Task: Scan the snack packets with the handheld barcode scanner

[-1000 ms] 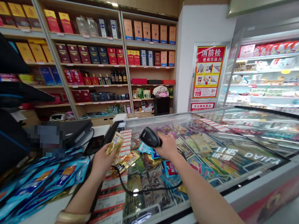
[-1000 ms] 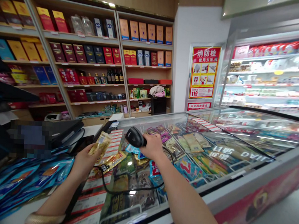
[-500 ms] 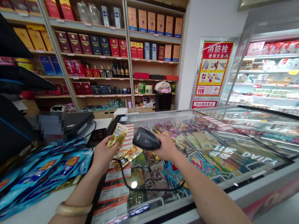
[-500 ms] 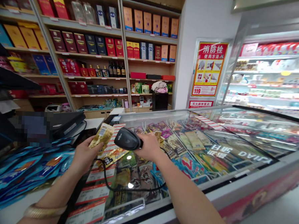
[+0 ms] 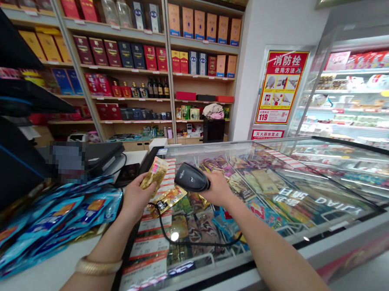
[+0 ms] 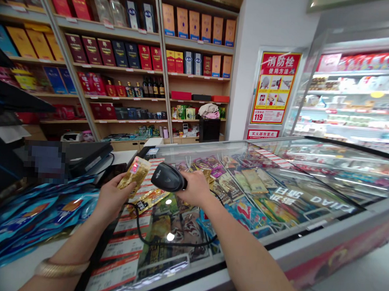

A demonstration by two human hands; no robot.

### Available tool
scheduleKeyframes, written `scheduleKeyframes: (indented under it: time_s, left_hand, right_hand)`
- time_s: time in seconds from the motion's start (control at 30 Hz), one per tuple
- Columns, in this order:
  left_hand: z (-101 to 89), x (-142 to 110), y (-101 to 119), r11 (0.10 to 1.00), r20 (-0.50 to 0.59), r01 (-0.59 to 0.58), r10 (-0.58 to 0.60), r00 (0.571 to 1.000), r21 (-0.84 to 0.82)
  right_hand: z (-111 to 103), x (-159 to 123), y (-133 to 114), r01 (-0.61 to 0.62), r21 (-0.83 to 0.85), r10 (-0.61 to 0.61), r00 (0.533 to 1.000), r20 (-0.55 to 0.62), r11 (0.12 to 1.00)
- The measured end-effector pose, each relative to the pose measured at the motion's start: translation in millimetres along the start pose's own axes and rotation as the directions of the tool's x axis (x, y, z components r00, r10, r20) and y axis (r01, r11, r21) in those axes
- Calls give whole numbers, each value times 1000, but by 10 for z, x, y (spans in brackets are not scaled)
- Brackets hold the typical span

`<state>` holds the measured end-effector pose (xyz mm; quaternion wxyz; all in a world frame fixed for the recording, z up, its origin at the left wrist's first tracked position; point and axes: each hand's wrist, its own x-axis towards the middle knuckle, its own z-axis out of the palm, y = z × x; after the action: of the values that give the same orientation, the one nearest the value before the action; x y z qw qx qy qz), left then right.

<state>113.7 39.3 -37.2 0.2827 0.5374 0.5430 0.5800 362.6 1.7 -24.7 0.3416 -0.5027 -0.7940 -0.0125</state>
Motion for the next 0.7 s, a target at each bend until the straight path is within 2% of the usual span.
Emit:
scheduleKeyframes:
  time_s: [0.27,0.4,0.47,0.53,0.63,0.7]
  left_hand:
    - [9,-3,11,997,-2,-32,32,999,67]
    - [-118,1,152,952,-106,-167,200,974,257]
    - [-290,6,252,890,-146,-211,291,946,405]
    - [-546,19,346,801,-143,-221,354,924,556]
    - [-1049,82,440,635,-134,-199,436,890,747]
    - [-1404,160,463,526,-171,-115,464,869,843]
  right_hand:
    - [-5,-10,0,26,2,-26,999,-42,1000]
    - [20,-24,34,11,-23,-12,998,-63,1000]
    - [31,-31,51,7,-19,-8,998,-68,1000]
    - [35,-38,61,0,-10,-1,997,-73,1000]
    - [26,-46,56,-12,0,12,997,-70,1000]
    - [14,-50,45,-11,4,12,997,-73,1000]
